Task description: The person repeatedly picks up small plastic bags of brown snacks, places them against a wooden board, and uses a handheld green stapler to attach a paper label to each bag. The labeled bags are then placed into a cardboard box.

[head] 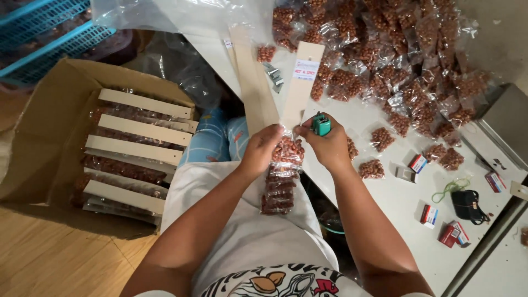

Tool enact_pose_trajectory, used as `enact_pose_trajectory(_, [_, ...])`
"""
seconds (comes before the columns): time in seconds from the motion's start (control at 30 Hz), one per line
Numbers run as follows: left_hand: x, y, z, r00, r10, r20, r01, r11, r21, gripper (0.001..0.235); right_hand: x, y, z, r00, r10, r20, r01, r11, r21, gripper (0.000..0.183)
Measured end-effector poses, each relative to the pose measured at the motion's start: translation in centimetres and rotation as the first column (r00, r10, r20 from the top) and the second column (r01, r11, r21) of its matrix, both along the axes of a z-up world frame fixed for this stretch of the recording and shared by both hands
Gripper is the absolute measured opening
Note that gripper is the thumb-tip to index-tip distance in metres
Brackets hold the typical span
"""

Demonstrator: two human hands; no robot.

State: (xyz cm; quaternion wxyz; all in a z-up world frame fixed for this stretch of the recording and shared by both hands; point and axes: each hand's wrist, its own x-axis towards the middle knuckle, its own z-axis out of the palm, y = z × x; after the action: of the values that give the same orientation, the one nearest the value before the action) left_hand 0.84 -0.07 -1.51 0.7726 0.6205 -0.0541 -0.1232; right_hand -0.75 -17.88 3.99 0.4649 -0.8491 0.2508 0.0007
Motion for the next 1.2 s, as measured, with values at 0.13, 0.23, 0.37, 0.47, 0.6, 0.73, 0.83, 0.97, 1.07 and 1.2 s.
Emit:
enact_pose_trajectory(0.13, [-0.6, -1.1, -1.0, 0.998, 0.018, 0.052, -0.024, 0.992, 0.121, 0.041, 0.4, 0.6, 1.1, 0.999, 0.011, 0.031, -0.012, 1.0, 0.003, 0.021])
enact_pose_trajectory(0.23, [-1.1, -0.9, 0.3, 0.992, 0.005, 0.122, -0.03, 0.978, 0.207, 0.03, 0.9, 1.0, 2.8, 1.0, 0.02, -0.014, -0.019, 1.0, 0.024, 0.031])
enact_pose_trajectory(0.37, [-2.2, -0.8, 2.8, 0.974, 0.009, 0.227, -0.057, 0.977, 0.206, 0.035, 1.6, 3.8, 7.1, 0.796, -0.551, 0.251, 0.347, 0.754, 0.557, 0.055])
enact_pose_trajectory(0.47, [-2.5, -0.7, 3.5, 0.964, -0.012, 0.265, -0.044, 0.978, 0.202, 0.036, 2.5, 5.3, 8.3, 0.751, -0.648, 0.129, 0.383, 0.586, 0.714, 0.081])
enact_pose_trajectory(0.6, [-2.8, -0.8, 2.3, 0.942, -0.021, 0.336, -0.077, 0.958, 0.275, 0.036, 4.9, 3.8, 3.4, 0.715, -0.685, 0.136, 0.284, 0.463, 0.84, 0.047])
enact_pose_trajectory(0.73, [-2.8, -1.7, 1.7, 0.902, -0.035, 0.431, -0.135, 0.924, 0.357, 0.036, 4.4, 3.4, 1.6, 0.681, -0.726, 0.094, 0.239, 0.343, 0.908, 0.054])
enact_pose_trajectory(0.83, [-2.7, -2.0, 2.2, 0.934, -0.075, 0.348, -0.095, 0.891, 0.445, 0.04, 4.3, 0.8, -0.2, 0.723, -0.688, 0.06, 0.286, 0.377, 0.881, 0.045])
enact_pose_trajectory(0.97, [-1.2, -1.4, 2.4, 0.995, 0.095, -0.023, -0.081, 0.933, 0.351, 0.039, 1.2, -5.6, -0.4, 0.935, -0.354, -0.003, 0.341, 0.897, 0.281, 0.061])
enact_pose_trajectory(1.07, [0.9, 0.0, 0.8, 0.986, 0.16, -0.05, -0.136, 0.937, 0.323, 0.034, -1.2, -15.3, -7.8, 0.94, -0.261, -0.219, 0.18, 0.927, -0.33, 0.071])
enact_pose_trajectory(1.2, [2.8, 0.1, -2.4, 0.982, 0.185, -0.041, -0.155, 0.909, 0.386, 0.03, -5.0, -17.2, -8.1, 0.895, -0.2, -0.399, 0.053, 0.935, -0.35, 0.057])
